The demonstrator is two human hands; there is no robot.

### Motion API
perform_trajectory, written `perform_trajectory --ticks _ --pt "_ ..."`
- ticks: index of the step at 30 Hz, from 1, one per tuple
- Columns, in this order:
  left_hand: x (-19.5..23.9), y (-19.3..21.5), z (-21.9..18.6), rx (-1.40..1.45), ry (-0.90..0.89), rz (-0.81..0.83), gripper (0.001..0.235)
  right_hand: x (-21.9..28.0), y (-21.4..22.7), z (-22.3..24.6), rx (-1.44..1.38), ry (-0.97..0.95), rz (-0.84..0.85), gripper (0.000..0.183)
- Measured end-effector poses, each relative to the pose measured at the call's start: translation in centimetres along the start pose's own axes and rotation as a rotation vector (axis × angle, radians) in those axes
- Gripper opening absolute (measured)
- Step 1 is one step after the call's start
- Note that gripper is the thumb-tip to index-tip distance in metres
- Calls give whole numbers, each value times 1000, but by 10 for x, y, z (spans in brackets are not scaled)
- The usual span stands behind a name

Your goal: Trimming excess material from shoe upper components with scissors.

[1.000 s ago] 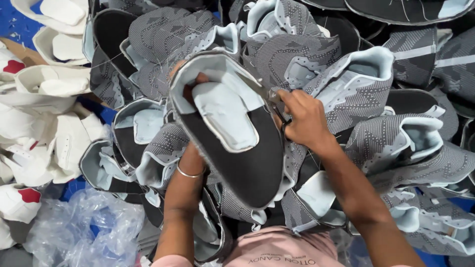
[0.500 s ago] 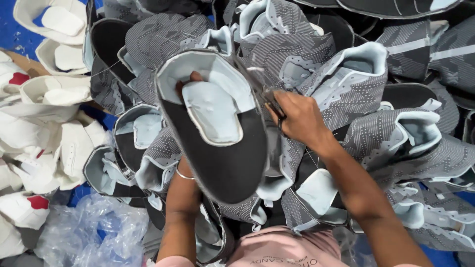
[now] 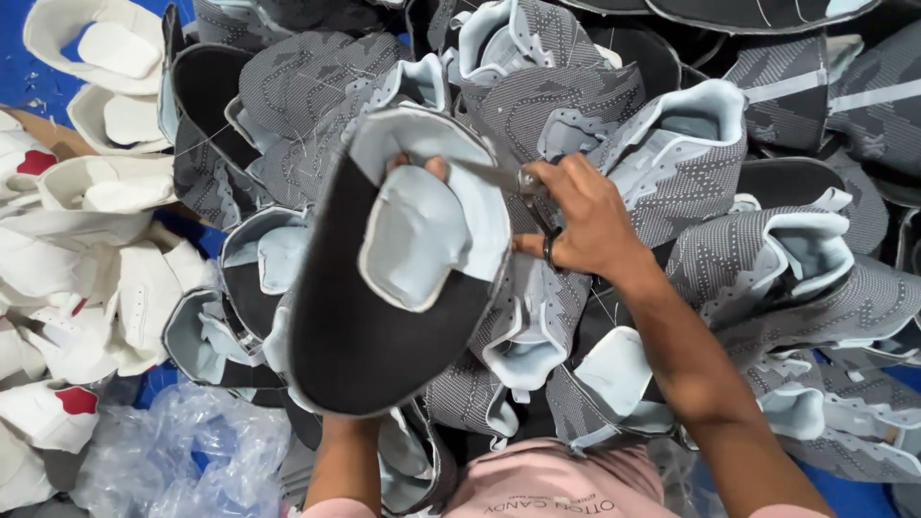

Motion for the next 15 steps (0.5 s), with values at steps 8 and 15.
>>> perform_trajectory --ticks 8,15 --pt "-69 -61 -38 -46 38 40 42 21 -17 -19 140 -30 -20 41" --pt "-68 -54 -41 -91 73 53 41 15 -5 -7 119 42 -80 45"
Point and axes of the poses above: each hand's wrist, its own x-axis away from the middle knuckle, its own y-axis out of the back of the hand, z = x × y, the point moved 8 cm from there along -x, towards the middle knuckle, and after that the axes turned 8 degrees about -x, right-handed, at the moved point
